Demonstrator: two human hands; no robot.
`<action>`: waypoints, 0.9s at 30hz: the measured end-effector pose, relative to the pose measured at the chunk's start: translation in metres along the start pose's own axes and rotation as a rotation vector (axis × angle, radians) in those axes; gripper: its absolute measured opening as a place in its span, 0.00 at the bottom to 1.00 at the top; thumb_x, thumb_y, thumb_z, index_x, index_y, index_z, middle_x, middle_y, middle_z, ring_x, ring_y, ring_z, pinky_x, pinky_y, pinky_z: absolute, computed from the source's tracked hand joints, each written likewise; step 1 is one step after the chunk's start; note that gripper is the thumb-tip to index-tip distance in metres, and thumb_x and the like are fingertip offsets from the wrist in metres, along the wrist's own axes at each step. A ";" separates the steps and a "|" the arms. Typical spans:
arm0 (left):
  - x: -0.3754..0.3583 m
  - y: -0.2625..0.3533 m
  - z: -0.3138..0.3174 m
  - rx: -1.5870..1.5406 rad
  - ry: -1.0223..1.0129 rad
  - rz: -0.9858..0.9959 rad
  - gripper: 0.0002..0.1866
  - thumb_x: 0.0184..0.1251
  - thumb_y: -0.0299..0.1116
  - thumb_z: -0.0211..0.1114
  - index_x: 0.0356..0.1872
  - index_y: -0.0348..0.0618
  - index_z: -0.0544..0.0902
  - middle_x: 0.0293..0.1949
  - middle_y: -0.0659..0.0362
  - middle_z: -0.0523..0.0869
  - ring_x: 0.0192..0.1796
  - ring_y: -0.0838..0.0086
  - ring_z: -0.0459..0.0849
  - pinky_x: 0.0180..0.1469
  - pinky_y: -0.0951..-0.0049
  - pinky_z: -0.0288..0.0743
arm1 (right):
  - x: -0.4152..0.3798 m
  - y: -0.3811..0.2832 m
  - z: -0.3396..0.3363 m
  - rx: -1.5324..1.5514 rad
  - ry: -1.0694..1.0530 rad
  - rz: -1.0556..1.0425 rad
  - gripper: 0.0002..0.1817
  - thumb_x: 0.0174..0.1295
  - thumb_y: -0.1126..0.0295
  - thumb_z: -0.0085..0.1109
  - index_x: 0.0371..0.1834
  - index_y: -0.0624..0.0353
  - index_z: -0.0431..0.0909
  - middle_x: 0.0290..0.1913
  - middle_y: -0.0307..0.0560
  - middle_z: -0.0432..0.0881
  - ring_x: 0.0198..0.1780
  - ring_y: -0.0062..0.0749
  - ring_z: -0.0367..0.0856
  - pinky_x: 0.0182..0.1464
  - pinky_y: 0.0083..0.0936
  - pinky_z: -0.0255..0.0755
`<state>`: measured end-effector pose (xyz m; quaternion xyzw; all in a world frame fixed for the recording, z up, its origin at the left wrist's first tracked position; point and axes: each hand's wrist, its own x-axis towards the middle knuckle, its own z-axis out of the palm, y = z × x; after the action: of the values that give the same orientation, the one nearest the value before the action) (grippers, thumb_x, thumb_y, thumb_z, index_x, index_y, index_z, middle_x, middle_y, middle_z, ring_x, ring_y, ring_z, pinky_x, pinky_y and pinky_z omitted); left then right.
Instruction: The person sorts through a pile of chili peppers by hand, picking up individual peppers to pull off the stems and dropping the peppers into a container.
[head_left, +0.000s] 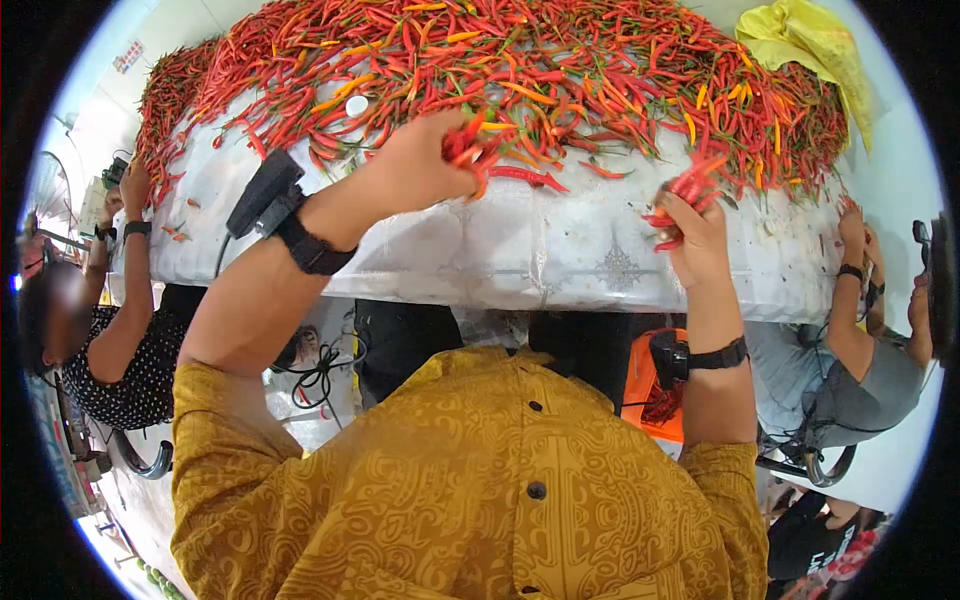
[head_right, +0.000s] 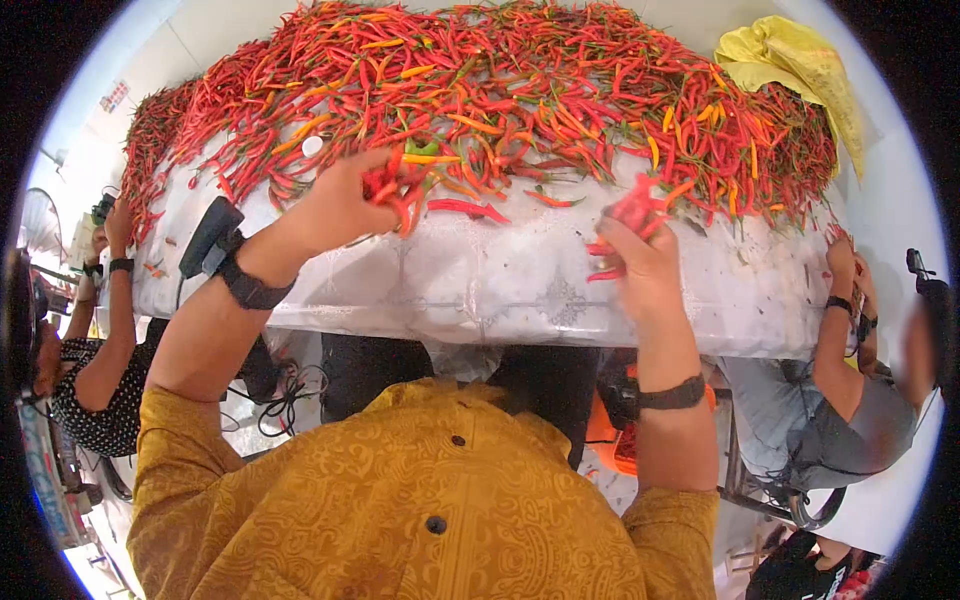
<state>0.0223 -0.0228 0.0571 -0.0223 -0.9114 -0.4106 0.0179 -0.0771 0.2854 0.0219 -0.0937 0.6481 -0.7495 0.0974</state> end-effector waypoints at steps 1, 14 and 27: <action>0.006 0.010 0.004 -0.284 -0.014 -0.018 0.15 0.48 0.28 0.65 0.39 0.36 0.75 0.28 0.57 0.81 0.30 0.75 0.79 0.34 0.74 0.73 | 0.000 -0.001 0.012 0.101 -0.078 0.028 0.09 0.51 0.74 0.63 0.34 0.59 0.74 0.28 0.39 0.78 0.27 0.24 0.78 0.28 0.18 0.71; 0.046 0.052 0.091 -1.376 0.312 -0.240 0.10 0.51 0.23 0.59 0.37 0.39 0.76 0.31 0.61 0.79 0.33 0.75 0.76 0.37 0.75 0.69 | 0.006 0.030 0.097 0.476 -0.194 -0.014 0.17 0.59 0.70 0.59 0.51 0.60 0.70 0.46 0.42 0.78 0.46 0.28 0.77 0.48 0.27 0.73; 0.055 0.048 0.096 -1.395 0.234 -0.201 0.11 0.52 0.26 0.59 0.37 0.41 0.70 0.33 0.57 0.77 0.33 0.72 0.76 0.36 0.69 0.72 | 0.004 0.013 0.101 0.301 -0.203 -0.033 0.20 0.52 0.78 0.63 0.48 0.63 0.69 0.44 0.43 0.77 0.45 0.25 0.76 0.48 0.24 0.71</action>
<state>-0.0314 0.0827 0.0320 0.0997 -0.4262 -0.8971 0.0594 -0.0540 0.1859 0.0235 -0.1638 0.5136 -0.8263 0.1628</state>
